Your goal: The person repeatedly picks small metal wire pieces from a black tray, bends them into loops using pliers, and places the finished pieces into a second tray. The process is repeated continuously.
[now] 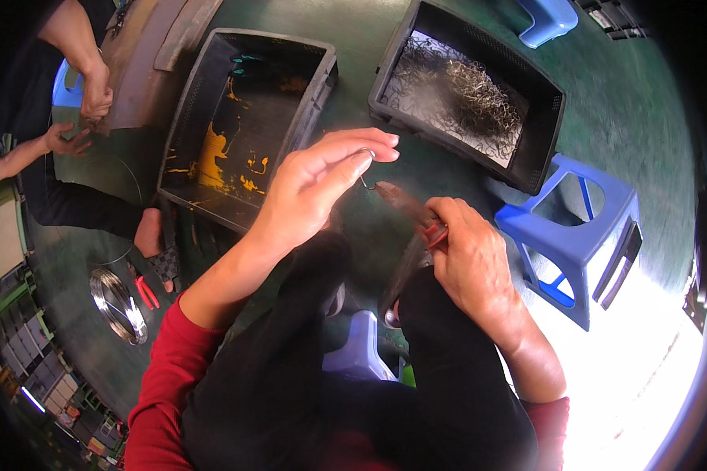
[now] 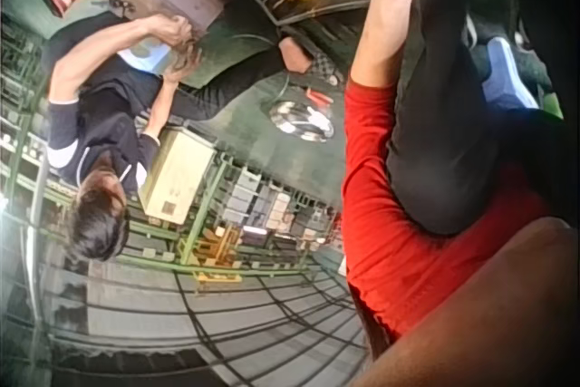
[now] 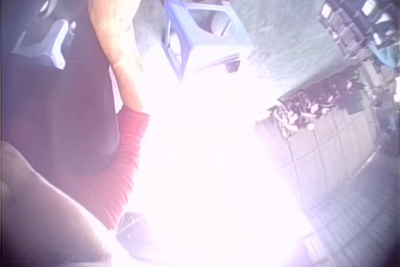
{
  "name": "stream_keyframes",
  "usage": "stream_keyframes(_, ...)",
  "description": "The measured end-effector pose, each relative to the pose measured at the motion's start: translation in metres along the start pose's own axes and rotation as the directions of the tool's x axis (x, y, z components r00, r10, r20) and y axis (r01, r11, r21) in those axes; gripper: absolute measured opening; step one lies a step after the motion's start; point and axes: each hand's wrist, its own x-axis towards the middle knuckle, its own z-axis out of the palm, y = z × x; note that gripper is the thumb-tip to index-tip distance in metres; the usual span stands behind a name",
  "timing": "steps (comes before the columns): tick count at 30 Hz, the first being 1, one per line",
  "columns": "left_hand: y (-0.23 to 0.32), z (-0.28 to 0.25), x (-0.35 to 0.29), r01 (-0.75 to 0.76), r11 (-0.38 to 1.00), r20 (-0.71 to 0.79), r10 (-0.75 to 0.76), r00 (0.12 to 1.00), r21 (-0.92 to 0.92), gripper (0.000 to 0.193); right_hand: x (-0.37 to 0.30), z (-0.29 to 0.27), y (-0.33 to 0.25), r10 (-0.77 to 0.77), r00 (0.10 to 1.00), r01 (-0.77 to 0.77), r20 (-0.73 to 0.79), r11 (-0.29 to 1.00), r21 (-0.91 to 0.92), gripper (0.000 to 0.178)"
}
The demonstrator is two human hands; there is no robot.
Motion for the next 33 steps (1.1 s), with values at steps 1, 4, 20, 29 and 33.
stream_keyframes(1,-0.002,-0.001,0.003,-0.021,1.000,0.025,0.021,0.999,-0.005,0.027,0.000,0.000,0.000,0.002,1.000,-0.002,0.012,1.000,0.016,0.026)
stream_keyframes(4,-0.007,-0.006,0.010,-0.110,0.993,0.101,0.105,0.989,0.041,0.027,0.000,-0.001,-0.002,0.095,0.991,-0.103,0.090,0.990,0.092,0.022)
stream_keyframes(20,-0.014,-0.015,0.018,-0.177,0.982,0.266,0.186,0.946,-0.059,0.021,0.010,-0.020,-0.006,0.185,0.872,-0.347,0.453,0.887,0.305,0.021)
stream_keyframes(29,-0.013,-0.014,0.020,-0.194,0.979,0.323,0.203,0.924,-0.059,0.019,0.011,-0.013,0.010,0.142,0.777,-0.437,0.613,0.824,0.362,0.018)
stream_keyframes(33,-0.013,-0.011,0.010,-0.048,0.998,0.242,0.038,0.970,0.037,0.034,0.002,-0.011,0.015,0.051,0.976,-0.056,0.212,0.998,0.018,0.023)
